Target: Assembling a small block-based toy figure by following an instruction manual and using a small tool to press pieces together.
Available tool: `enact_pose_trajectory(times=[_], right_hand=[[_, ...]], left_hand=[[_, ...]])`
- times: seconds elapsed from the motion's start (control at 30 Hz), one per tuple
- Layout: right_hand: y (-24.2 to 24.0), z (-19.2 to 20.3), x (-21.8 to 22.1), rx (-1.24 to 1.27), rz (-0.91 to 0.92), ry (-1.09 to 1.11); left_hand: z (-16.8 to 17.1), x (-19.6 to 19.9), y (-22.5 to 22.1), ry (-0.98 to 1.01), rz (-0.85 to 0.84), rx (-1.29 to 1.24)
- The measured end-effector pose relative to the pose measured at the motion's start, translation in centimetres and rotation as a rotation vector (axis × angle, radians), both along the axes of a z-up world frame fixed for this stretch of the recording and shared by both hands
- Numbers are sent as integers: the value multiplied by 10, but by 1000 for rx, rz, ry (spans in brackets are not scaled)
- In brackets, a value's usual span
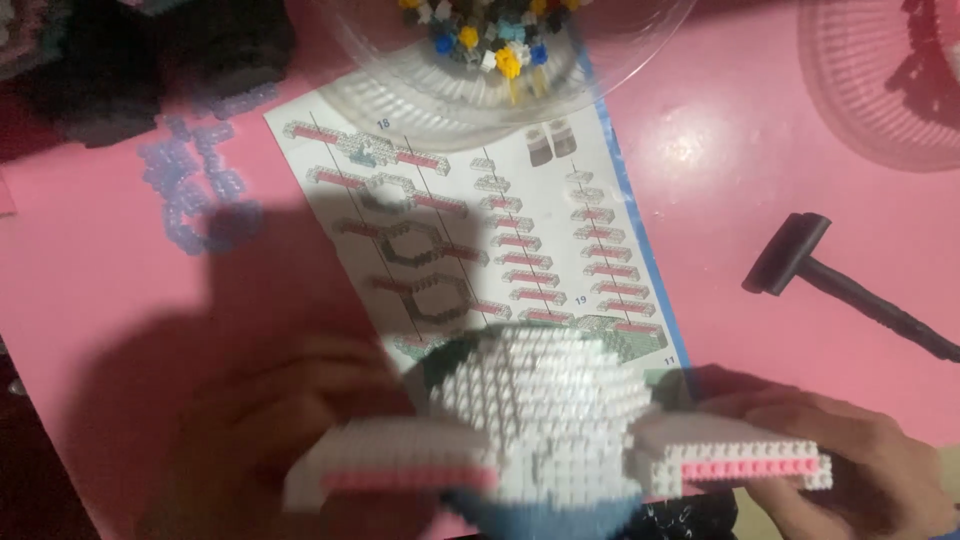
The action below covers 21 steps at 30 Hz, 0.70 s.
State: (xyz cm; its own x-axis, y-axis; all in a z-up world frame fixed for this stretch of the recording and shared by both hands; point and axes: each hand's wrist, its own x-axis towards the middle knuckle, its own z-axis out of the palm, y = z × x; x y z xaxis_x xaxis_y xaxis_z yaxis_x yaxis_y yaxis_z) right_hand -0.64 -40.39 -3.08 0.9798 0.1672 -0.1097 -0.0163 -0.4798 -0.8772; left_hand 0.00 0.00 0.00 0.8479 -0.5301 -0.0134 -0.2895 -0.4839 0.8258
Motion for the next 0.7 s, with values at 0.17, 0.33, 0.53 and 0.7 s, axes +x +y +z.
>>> enact_pose_trajectory(times=[0.17,0.33,0.53,0.7], right_hand=[[13,19,-1,-357,-53,-15],[10,1,22,-264,13,-161],[-18,-17,19,-505,168,71],[-25,-22,9,-407,62,-51]], left_hand=[[-21,77,-4,-37,-19,56],[-46,78,8,-97,-39,150],[-45,81,3,-136,-3,176],[-46,81,3,-171,39,148]])
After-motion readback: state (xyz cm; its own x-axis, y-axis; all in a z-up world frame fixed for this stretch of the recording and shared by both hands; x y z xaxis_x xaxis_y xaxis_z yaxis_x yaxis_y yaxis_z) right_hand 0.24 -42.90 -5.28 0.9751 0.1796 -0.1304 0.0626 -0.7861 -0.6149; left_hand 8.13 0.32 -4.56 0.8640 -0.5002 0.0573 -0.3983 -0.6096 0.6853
